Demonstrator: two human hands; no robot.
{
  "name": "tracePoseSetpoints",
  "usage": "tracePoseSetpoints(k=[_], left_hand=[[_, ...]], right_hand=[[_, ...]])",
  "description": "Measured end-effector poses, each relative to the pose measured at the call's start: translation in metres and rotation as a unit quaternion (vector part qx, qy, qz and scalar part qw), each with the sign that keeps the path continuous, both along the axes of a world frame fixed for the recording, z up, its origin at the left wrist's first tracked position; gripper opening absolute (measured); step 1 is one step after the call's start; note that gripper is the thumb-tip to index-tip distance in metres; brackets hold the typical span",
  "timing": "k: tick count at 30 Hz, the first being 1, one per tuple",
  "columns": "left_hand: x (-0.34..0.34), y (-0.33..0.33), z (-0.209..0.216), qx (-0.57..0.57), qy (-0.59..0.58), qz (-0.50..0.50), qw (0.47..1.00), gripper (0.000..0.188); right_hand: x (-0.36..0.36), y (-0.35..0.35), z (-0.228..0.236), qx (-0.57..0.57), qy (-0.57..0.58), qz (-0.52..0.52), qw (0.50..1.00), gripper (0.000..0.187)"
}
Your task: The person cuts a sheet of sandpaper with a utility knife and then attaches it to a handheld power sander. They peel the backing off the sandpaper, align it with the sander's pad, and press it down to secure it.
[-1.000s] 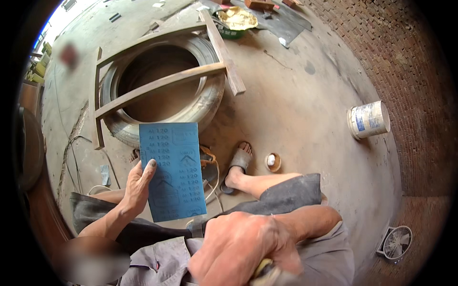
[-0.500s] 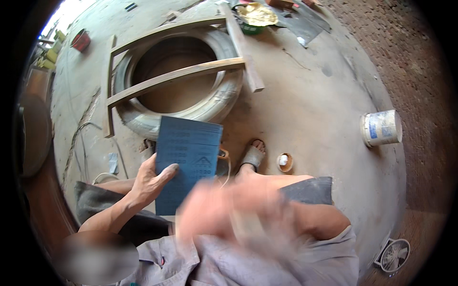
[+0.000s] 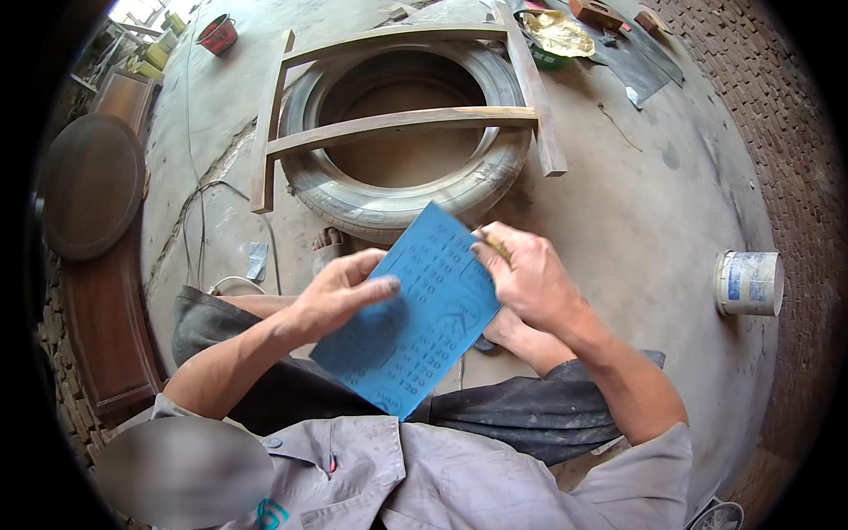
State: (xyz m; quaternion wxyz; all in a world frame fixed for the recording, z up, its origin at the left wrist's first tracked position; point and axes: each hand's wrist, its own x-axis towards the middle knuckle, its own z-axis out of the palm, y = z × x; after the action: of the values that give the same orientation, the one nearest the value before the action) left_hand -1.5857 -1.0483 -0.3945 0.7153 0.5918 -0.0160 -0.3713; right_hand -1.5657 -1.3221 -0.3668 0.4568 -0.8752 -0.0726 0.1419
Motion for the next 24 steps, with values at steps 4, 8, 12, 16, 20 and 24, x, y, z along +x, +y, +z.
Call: tracePoseSetpoints(k=[4,8,12,16,20,24], left_hand=[[0.019,0.013,0.002,-0.057,0.102,0.11,0.987,0.069],[0.012,0.006,-0.003,-0.097,0.071,0.213,0.97,0.093],[0.006,-0.005,0.001,-0.062,-0.01,0.197,0.978,0.057],[0.003,-0.005,-0.007,-0.004,-0.094,0.191,0.977,0.049],[0.002,0.0,-0.005,0.031,-0.061,0.196,0.978,0.046],[0.004,0.004,0.0,0.077,-0.015,0.166,0.983,0.049]], right_hand=[[0.02,-0.024,-0.018,0.044,0.029,-0.111,0.992,0.024],[0.025,-0.023,-0.018,0.048,0.086,-0.188,0.977,0.022],[0.026,-0.023,-0.018,0.195,0.16,-0.278,0.927,0.017],[0.025,-0.028,-0.02,0.156,0.179,-0.239,0.942,0.02],[0.024,-0.037,-0.041,0.073,0.129,-0.151,0.977,0.023],[0.024,-0.035,-0.032,0.038,0.043,-0.089,0.994,0.022]])
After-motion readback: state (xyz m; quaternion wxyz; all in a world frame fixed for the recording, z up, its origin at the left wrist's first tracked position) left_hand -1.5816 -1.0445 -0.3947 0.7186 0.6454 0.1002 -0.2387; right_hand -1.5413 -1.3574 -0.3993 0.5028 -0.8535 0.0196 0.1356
